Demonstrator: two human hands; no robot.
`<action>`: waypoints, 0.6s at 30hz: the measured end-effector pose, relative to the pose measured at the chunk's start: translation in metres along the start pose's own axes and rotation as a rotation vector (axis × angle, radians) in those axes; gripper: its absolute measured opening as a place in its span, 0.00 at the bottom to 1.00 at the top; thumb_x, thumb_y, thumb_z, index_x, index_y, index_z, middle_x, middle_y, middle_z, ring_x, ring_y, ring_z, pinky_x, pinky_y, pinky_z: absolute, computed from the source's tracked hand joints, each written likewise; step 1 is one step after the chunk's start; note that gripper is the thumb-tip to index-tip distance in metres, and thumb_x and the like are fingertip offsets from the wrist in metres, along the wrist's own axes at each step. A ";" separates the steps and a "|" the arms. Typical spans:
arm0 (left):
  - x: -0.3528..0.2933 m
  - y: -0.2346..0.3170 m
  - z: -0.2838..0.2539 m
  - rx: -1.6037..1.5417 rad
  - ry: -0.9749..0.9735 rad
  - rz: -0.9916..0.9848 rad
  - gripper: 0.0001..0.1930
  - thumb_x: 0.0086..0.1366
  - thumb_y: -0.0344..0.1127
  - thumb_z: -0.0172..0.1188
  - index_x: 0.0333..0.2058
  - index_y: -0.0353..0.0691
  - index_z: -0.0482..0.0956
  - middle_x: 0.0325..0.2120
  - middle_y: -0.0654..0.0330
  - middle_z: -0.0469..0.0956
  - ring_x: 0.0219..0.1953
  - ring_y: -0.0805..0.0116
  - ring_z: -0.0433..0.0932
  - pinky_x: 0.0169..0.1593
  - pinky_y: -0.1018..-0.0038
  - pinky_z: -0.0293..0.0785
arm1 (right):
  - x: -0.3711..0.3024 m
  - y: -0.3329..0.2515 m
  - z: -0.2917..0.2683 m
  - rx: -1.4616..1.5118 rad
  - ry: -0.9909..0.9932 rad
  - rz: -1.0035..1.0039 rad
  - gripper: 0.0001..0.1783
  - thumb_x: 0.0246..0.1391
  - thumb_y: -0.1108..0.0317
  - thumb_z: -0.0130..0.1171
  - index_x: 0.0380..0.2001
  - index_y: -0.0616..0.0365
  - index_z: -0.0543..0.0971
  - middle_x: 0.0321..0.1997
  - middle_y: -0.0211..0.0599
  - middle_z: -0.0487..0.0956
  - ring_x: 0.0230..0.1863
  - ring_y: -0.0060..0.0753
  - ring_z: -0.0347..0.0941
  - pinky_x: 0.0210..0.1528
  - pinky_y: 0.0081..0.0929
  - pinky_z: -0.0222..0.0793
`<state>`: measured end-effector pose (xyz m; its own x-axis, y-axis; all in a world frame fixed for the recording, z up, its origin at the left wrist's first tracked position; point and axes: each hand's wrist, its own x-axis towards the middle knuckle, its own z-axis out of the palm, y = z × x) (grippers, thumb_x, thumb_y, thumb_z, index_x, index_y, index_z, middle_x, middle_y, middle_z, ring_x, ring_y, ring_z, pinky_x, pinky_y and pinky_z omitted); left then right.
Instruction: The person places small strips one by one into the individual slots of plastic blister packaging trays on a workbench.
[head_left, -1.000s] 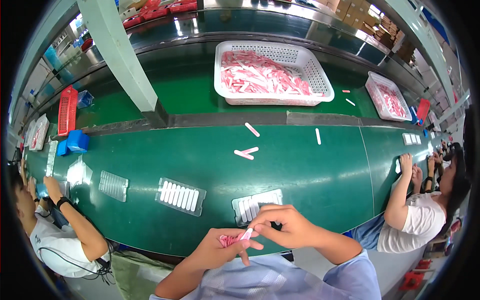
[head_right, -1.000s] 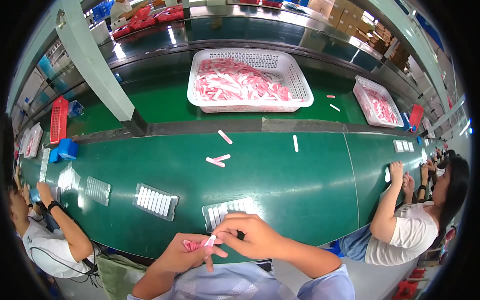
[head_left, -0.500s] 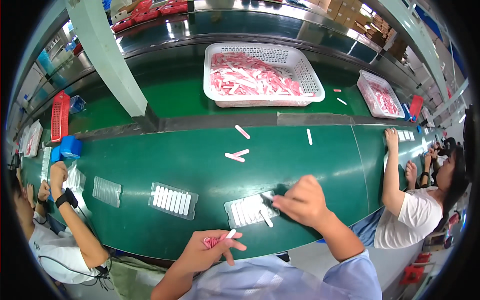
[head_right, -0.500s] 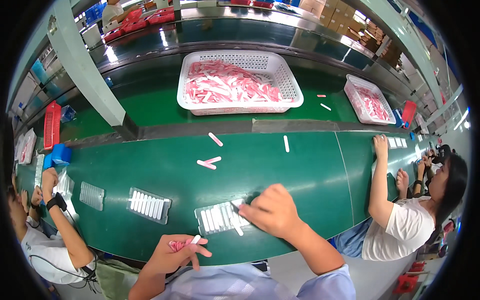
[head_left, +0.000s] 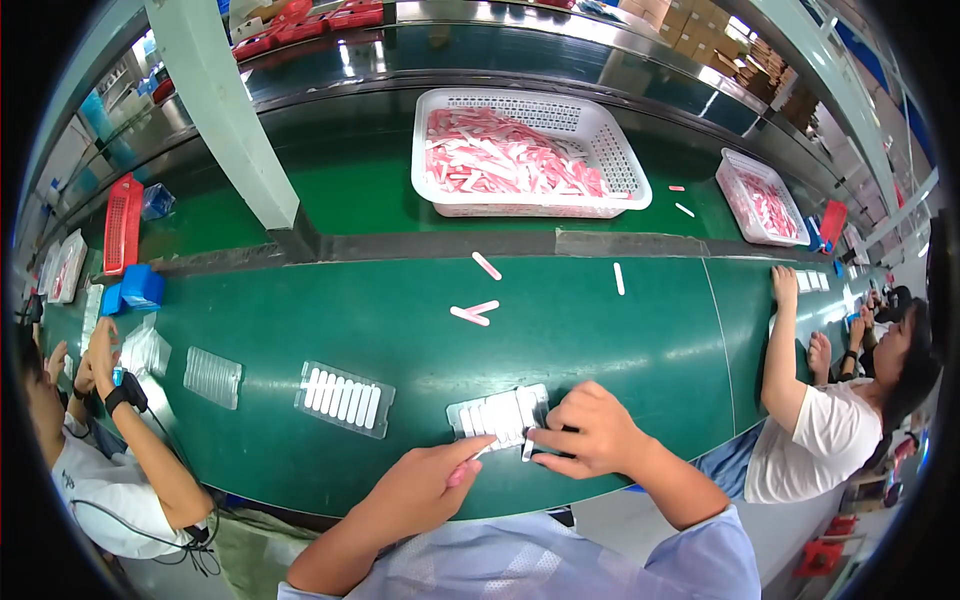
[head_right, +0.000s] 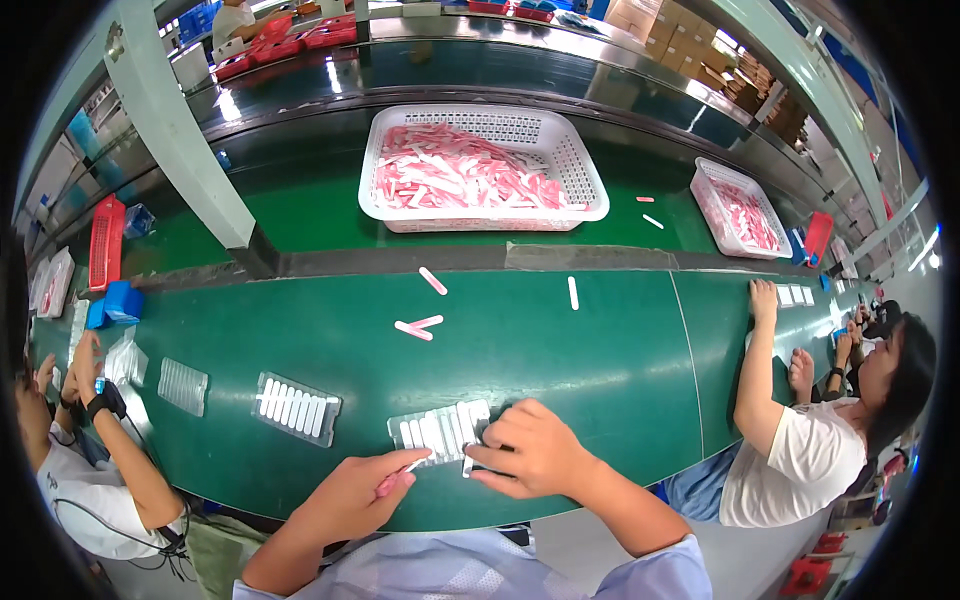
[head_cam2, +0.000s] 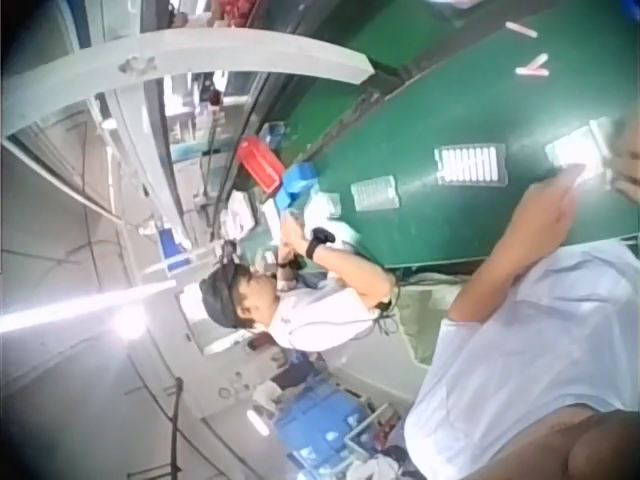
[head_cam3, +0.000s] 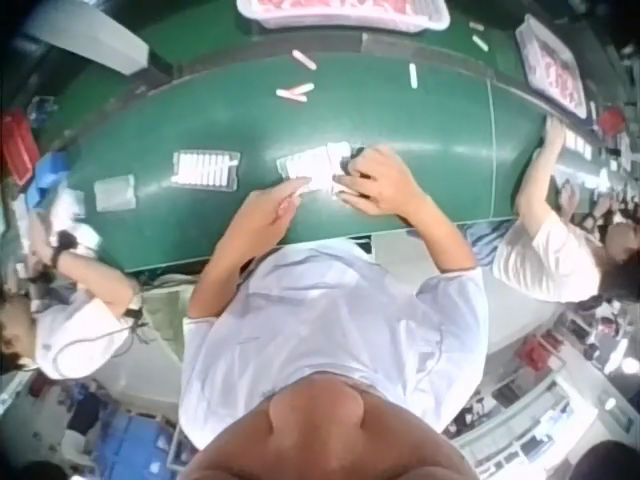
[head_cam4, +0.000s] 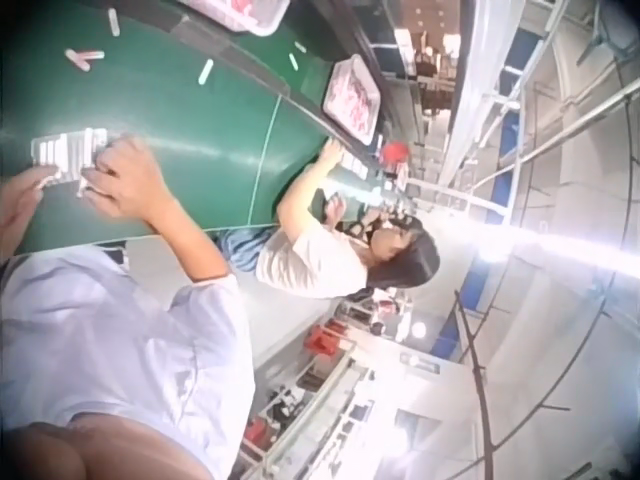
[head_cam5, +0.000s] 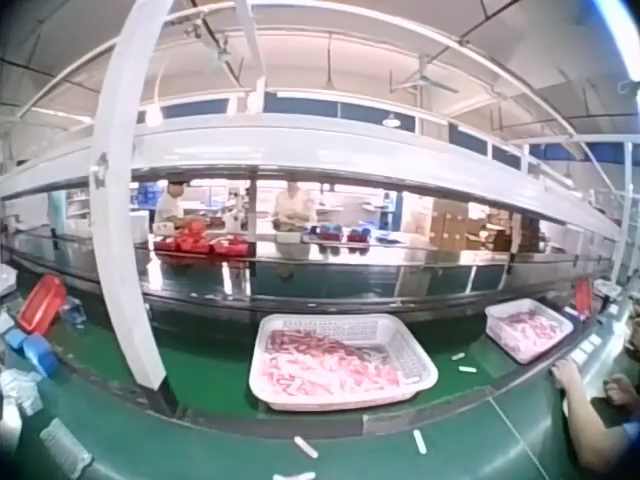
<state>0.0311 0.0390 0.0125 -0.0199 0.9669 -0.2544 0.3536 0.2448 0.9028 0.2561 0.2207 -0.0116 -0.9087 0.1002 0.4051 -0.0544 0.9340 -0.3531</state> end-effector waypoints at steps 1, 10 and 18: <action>0.002 0.003 0.001 0.099 0.020 0.044 0.20 0.73 0.31 0.57 0.62 0.45 0.77 0.25 0.57 0.79 0.25 0.60 0.76 0.32 0.66 0.73 | -0.002 0.000 0.005 -0.052 0.011 -0.034 0.13 0.49 0.61 0.74 0.39 0.46 0.87 0.33 0.24 0.72 0.31 0.30 0.69 0.41 0.32 0.64; 0.009 0.016 -0.001 0.579 -0.247 -0.052 0.28 0.71 0.33 0.53 0.70 0.51 0.68 0.33 0.53 0.84 0.34 0.49 0.83 0.38 0.55 0.78 | -0.005 -0.012 0.011 -0.125 0.000 -0.021 0.11 0.47 0.66 0.72 0.37 0.48 0.86 0.43 0.26 0.79 0.39 0.28 0.74 0.45 0.30 0.68; 0.007 0.009 0.002 0.534 -0.204 -0.025 0.29 0.71 0.34 0.52 0.71 0.53 0.66 0.33 0.53 0.83 0.33 0.48 0.83 0.38 0.54 0.78 | 0.011 -0.026 0.007 -0.175 0.237 0.043 0.14 0.44 0.72 0.75 0.37 0.53 0.85 0.34 0.27 0.79 0.31 0.31 0.73 0.35 0.31 0.65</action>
<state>0.0362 0.0476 0.0182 0.1283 0.9149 -0.3829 0.7800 0.1453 0.6087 0.2452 0.1948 -0.0037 -0.7854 0.1988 0.5862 0.0723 0.9700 -0.2320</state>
